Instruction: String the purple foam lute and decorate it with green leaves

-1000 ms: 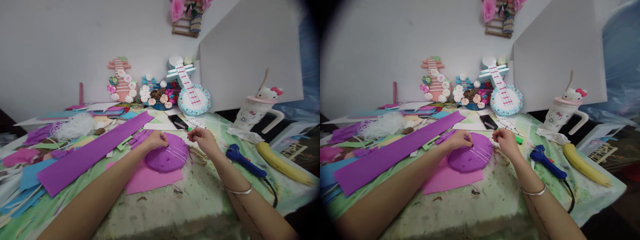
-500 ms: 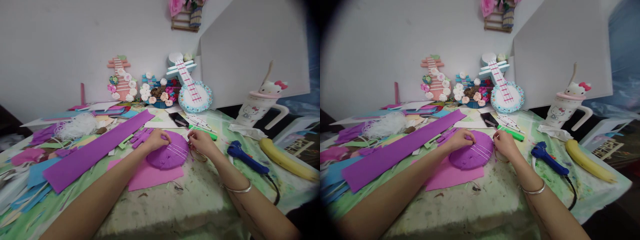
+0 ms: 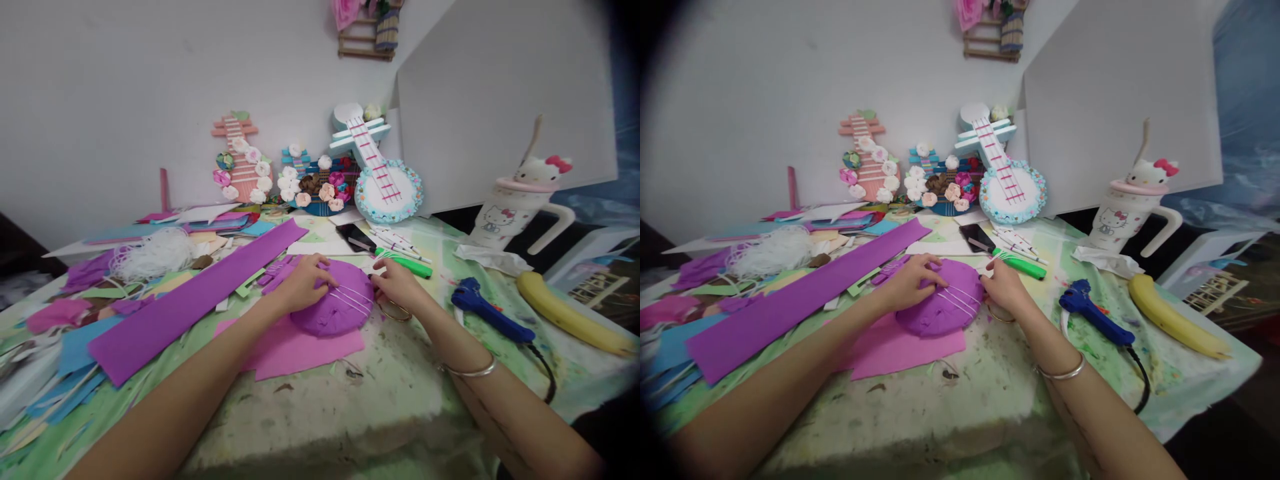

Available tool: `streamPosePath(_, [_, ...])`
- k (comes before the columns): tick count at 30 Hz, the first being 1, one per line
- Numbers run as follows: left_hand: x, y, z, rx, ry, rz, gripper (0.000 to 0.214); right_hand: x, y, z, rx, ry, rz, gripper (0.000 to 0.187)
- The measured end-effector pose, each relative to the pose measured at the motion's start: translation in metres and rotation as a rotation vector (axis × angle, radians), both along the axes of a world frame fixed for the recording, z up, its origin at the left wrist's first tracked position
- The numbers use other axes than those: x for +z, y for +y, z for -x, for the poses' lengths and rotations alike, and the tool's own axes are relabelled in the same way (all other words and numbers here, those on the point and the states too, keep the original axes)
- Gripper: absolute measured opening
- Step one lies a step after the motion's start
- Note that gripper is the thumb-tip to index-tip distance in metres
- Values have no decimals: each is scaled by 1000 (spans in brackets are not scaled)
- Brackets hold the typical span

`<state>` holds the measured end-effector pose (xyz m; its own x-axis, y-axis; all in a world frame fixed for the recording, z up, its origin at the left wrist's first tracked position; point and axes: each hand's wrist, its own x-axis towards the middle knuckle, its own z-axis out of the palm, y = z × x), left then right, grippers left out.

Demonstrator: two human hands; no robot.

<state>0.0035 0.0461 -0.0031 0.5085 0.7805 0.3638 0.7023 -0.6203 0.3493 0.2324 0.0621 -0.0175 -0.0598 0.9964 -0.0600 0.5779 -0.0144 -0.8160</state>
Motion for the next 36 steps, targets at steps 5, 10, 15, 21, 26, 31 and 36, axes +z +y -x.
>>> streamPosePath(5, [-7, -1, 6, 67, -20, -24, 28, 7, -6, 8, -4, 274, 132, 30])
streamPosePath(10, [-3, -8, 15, 99, -164, 26, 29, 14, -15, 19, 90, 522, 186, 15])
streamPosePath(15, [9, -27, 23, 102, -294, 2, 26, 17, -24, 27, 184, 661, 203, 23])
streamPosePath(21, [19, -43, 31, 83, -529, 57, 20, 25, -35, 31, 299, 733, 16, 22])
streamPosePath(26, [21, -51, 37, 125, -1081, 66, 15, 51, -48, 32, 180, 648, -246, 26])
streamPosePath(31, [31, -66, 31, 219, -1087, 83, 14, 69, -64, 46, 82, 283, -645, 16])
streamPosePath(36, [33, -68, 28, 187, -1048, 281, 42, 48, -60, 83, 87, -399, -1206, 17])
